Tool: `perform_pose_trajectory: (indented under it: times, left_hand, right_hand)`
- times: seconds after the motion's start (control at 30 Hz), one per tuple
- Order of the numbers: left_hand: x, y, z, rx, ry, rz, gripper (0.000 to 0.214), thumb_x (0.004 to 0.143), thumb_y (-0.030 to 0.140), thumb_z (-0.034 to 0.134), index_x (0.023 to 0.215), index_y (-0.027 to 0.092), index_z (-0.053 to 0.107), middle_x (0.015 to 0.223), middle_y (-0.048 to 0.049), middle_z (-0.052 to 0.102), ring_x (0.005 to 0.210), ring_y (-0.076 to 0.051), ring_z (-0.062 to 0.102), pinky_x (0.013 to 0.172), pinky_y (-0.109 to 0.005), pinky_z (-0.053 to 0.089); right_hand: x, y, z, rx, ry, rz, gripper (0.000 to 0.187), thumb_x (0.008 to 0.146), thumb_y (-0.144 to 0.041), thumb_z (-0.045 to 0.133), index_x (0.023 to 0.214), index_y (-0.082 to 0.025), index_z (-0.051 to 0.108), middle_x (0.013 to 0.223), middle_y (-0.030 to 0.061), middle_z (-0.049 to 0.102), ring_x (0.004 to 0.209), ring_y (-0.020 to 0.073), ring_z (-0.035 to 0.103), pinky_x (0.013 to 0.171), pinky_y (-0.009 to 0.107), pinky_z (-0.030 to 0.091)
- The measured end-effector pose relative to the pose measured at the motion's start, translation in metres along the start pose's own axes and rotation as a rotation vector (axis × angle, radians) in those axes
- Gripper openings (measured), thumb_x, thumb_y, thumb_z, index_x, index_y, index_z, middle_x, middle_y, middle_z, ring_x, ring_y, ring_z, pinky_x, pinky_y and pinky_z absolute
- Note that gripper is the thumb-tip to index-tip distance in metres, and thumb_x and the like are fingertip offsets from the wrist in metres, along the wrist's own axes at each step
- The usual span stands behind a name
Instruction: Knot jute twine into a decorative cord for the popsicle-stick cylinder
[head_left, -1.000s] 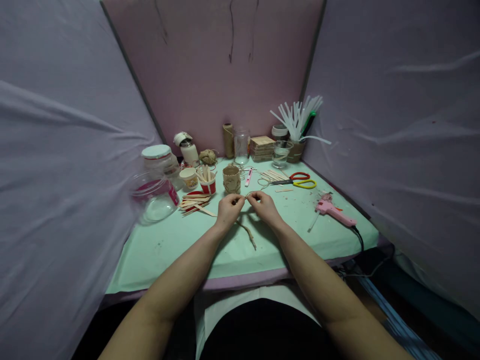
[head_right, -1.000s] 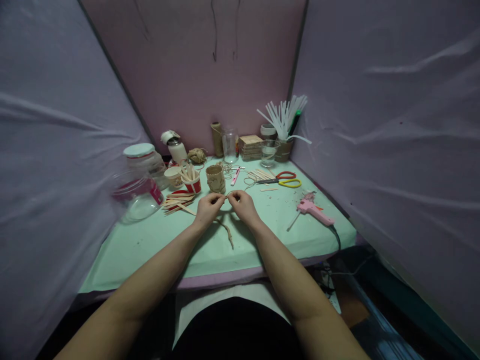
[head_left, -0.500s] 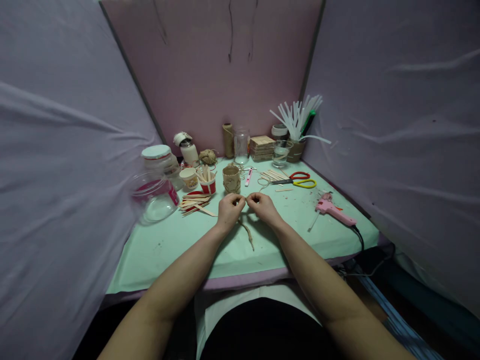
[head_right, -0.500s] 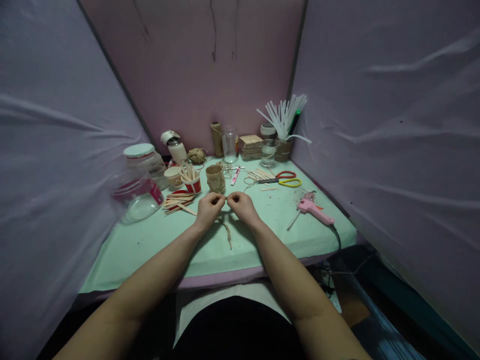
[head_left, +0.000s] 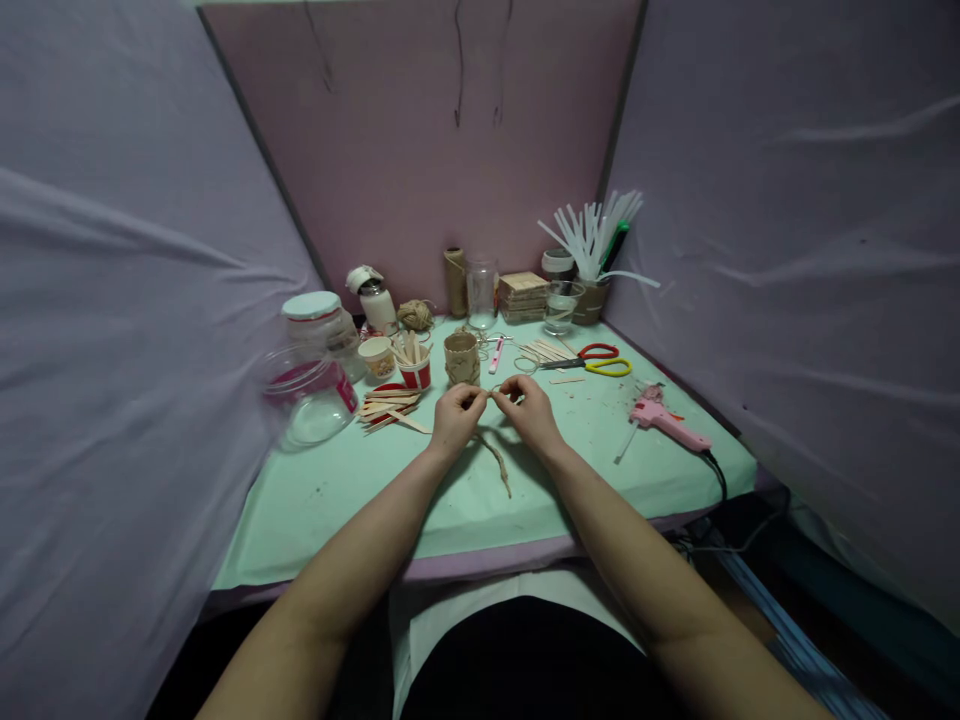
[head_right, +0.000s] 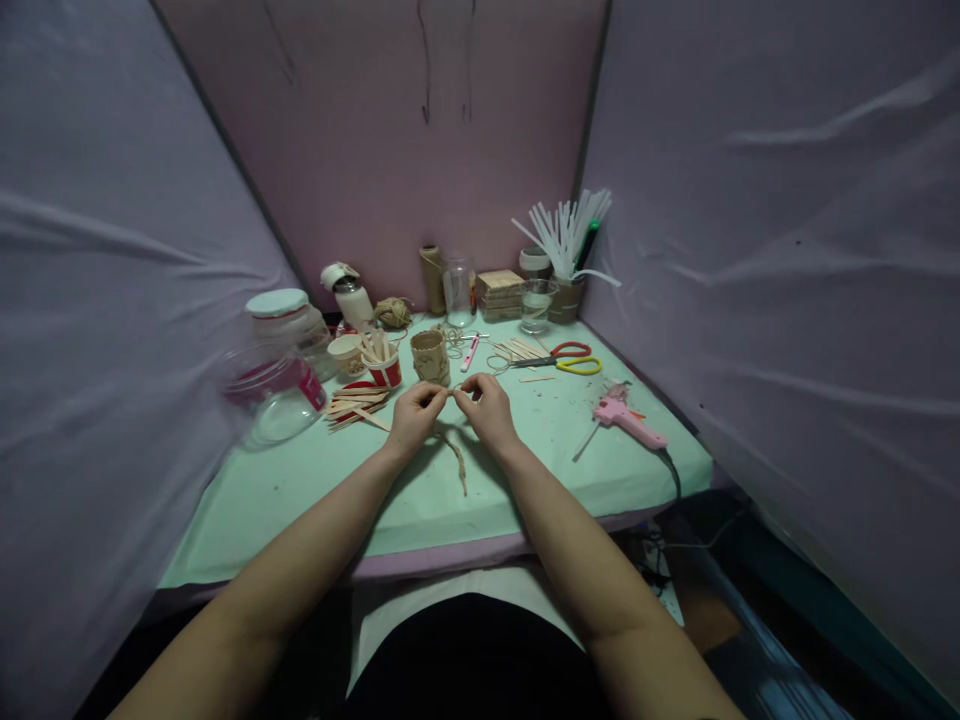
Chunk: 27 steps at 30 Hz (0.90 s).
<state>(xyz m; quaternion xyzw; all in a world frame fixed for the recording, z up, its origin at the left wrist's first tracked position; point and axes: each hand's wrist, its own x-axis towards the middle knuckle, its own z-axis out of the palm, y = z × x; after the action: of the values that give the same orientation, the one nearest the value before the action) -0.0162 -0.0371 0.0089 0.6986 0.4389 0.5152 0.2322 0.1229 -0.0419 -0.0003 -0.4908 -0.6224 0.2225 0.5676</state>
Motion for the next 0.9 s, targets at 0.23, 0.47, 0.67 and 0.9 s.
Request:
perform_pose_trajectory:
  times: [0.23, 0.47, 0.67, 0.9]
  left_hand:
    - [0.001, -0.003, 0.002, -0.024, 0.011, -0.137, 0.016, 0.072, 0.025, 0.055, 0.065, 0.016, 0.066, 0.067, -0.0015, 0.063, 0.066, -0.013, 0.055, 0.064, -0.024, 0.041]
    - [0.004, -0.002, 0.0, -0.062, -0.048, -0.289, 0.021, 0.069, 0.03, 0.053, 0.059, 0.015, 0.064, 0.058, -0.0006, 0.06, 0.062, -0.014, 0.053, 0.06, -0.024, 0.039]
    - [0.005, -0.008, -0.002, -0.172, -0.161, -0.459, 0.023, 0.067, 0.031, 0.054, 0.051, 0.014, 0.059, 0.048, -0.0007, 0.052, 0.047, -0.009, 0.04, 0.045, -0.022, 0.028]
    - [0.009, -0.017, -0.01, -0.292, -0.301, -0.627, 0.018, 0.062, 0.029, 0.059, 0.053, 0.013, 0.058, 0.048, 0.0, 0.048, 0.04, -0.005, 0.032, 0.04, -0.022, 0.018]
  right_hand:
    - [-0.003, -0.003, -0.003, -0.301, -0.04, -0.373, 0.012, 0.086, -0.019, 0.049, 0.083, -0.02, 0.061, 0.085, 0.0058, 0.057, 0.084, 0.0186, 0.051, 0.078, 0.032, 0.042]
    - [-0.003, -0.003, -0.005, -0.431, -0.155, -0.418, 0.016, 0.089, -0.022, 0.048, 0.083, -0.02, 0.062, 0.087, 0.0071, 0.059, 0.085, 0.0201, 0.05, 0.075, 0.032, 0.041]
    - [-0.001, -0.001, -0.005, -0.548, -0.256, -0.418, 0.012, 0.087, -0.018, 0.052, 0.082, -0.02, 0.062, 0.086, 0.0072, 0.059, 0.084, 0.0206, 0.049, 0.07, 0.031, 0.039]
    - [0.0, -0.001, -0.007, -0.599, -0.315, -0.456, 0.009, 0.085, -0.016, 0.054, 0.083, -0.019, 0.062, 0.087, 0.007, 0.059, 0.086, 0.0207, 0.048, 0.068, 0.031, 0.038]
